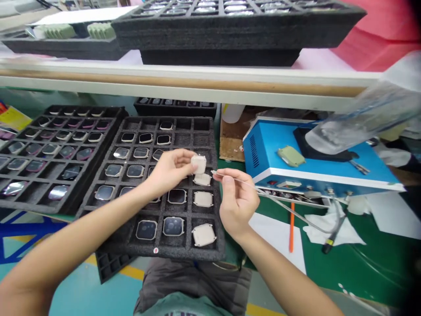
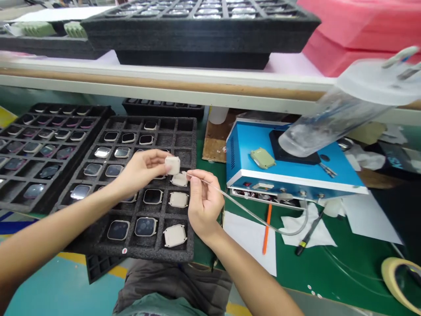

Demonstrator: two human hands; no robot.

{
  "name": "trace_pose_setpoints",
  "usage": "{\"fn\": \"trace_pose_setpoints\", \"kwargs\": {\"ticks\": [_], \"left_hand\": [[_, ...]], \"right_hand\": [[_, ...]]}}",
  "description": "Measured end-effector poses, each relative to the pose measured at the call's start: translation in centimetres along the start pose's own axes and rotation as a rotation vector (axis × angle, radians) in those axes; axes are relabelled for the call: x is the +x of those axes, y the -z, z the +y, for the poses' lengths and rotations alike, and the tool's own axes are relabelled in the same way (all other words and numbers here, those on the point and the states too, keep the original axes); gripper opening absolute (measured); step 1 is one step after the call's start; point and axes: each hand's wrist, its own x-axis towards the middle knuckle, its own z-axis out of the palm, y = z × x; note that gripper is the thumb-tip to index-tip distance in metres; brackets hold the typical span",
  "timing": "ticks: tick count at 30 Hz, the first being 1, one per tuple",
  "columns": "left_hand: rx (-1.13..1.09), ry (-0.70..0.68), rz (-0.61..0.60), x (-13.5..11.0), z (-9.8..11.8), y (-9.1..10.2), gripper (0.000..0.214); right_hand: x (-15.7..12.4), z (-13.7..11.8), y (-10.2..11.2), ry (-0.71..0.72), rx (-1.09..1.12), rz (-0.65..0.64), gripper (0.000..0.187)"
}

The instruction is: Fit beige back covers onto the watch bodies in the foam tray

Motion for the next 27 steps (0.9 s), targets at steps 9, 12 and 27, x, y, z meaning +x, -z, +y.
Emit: {"fn": "trace_pose_setpoints", "kwargs": {"ticks": [9, 12, 27], "left_hand": [[-0.432, 0.106, 0.097, -3.0, -1.4, -1.3, 0.038], [-0.488, 0.168, 0.107, -3.5, -1.5, -1.6, 0.034], [-0.51, 0.207, 0.062, -4.2, -2.1, -2.0, 0.043]], "right_hand": [[-0.6, 0.0, 0.2, 0.105, -0.043, -0.084, 0.015], [-0.6, 0.2, 0.1, 0.088, -0.056, -0.097, 0.015], [-0.6, 0.6, 0.2, 0.037, -0.077, -0.087, 0.011]]}}
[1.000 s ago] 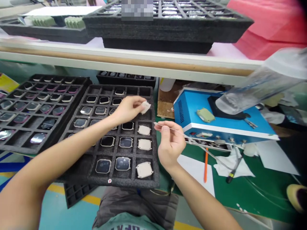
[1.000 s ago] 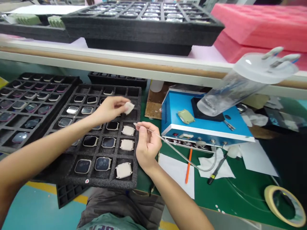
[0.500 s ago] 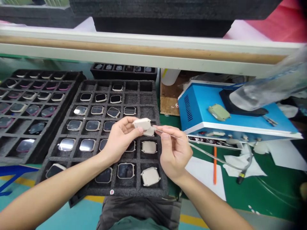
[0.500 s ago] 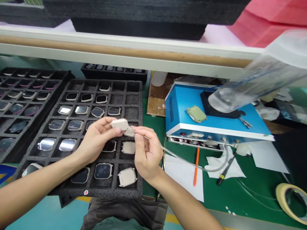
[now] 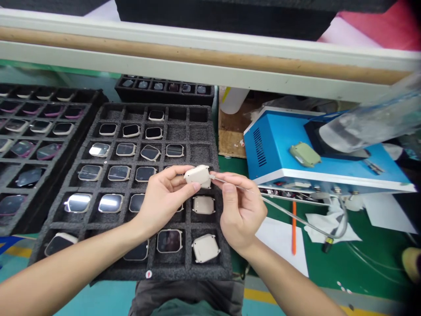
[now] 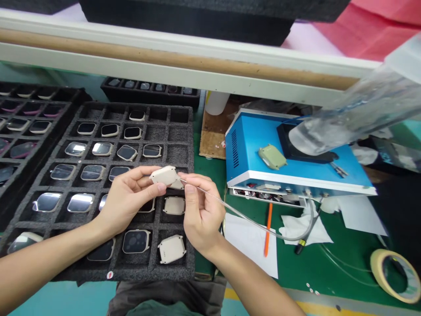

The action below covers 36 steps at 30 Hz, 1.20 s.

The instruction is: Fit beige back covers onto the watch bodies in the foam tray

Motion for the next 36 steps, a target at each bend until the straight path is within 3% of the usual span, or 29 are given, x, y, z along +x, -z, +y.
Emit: {"fn": "trace_pose_setpoints", "kwargs": {"ticks": [36], "left_hand": [[-0.034, -0.044, 0.0, -0.16, -0.05, -0.01, 0.038]], "right_hand": [[0.0, 0.07, 0.04, 0.018, 0.029, -0.008, 0.017]]}}
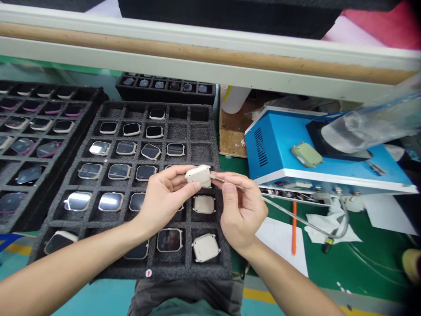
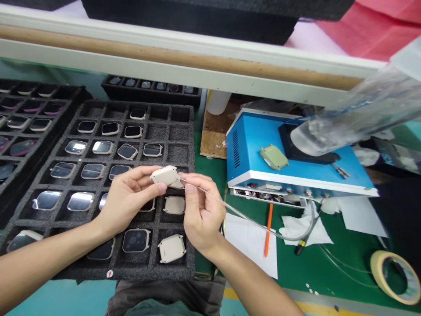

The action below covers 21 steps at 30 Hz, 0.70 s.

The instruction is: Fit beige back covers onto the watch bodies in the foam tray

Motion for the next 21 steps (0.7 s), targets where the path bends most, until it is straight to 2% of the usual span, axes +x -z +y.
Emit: {"fn": "trace_pose_setpoints", "kwargs": {"ticks": [21], "left_hand": [[0.012, -0.034, -0.006, 0.07, 0.09, -0.24, 0.036]], "right_hand": [[0.1, -0.09, -0.09, -0.016, 0.047, -0.012, 0.017]]}}
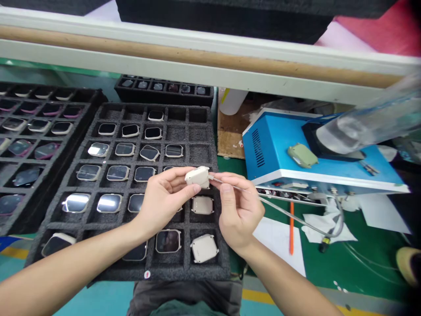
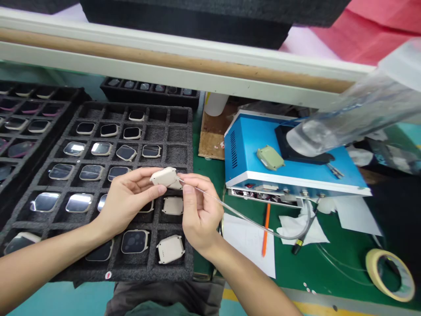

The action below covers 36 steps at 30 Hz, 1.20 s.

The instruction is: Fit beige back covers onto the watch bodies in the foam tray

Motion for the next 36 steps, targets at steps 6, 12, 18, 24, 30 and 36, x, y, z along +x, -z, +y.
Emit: {"fn": "trace_pose_setpoints", "kwargs": {"ticks": [6, 12, 18, 24, 30, 36], "left_hand": [[0.049, -0.001, 0.008, 0.2, 0.1, 0.3, 0.038], [0.121, 0.002, 0.04, 0.5, -0.1, 0.5, 0.046], [0.155, 0.007, 0.039, 0.6, 0.1, 0.5, 0.046], [0.163, 0.01, 0.042, 0.6, 0.2, 0.6, 0.047], [0.154, 0.019, 0.041, 0.6, 0.2, 0.5, 0.048], [0.159, 0.021, 0.045, 0.6, 0.3, 0.4, 0.05]], "right_hand": [[0.4, -0.1, -0.2, -0.007, 0.022, 0.0, 0.019], [1.0, -0.1, -0.3, 0.021, 0.012, -0.024, 0.017], [1.2, -0.2, -0.4, 0.036, -0.001, -0.014, 0.015], [1.3, -0.2, -0.4, 0.039, -0.001, -0.014, 0.014], [1.4, -0.2, -0.5, 0.047, -0.037, -0.011, 0.014], [1.4, -0.2, -0.5, 0.047, -0.041, -0.006, 0.013]]}}
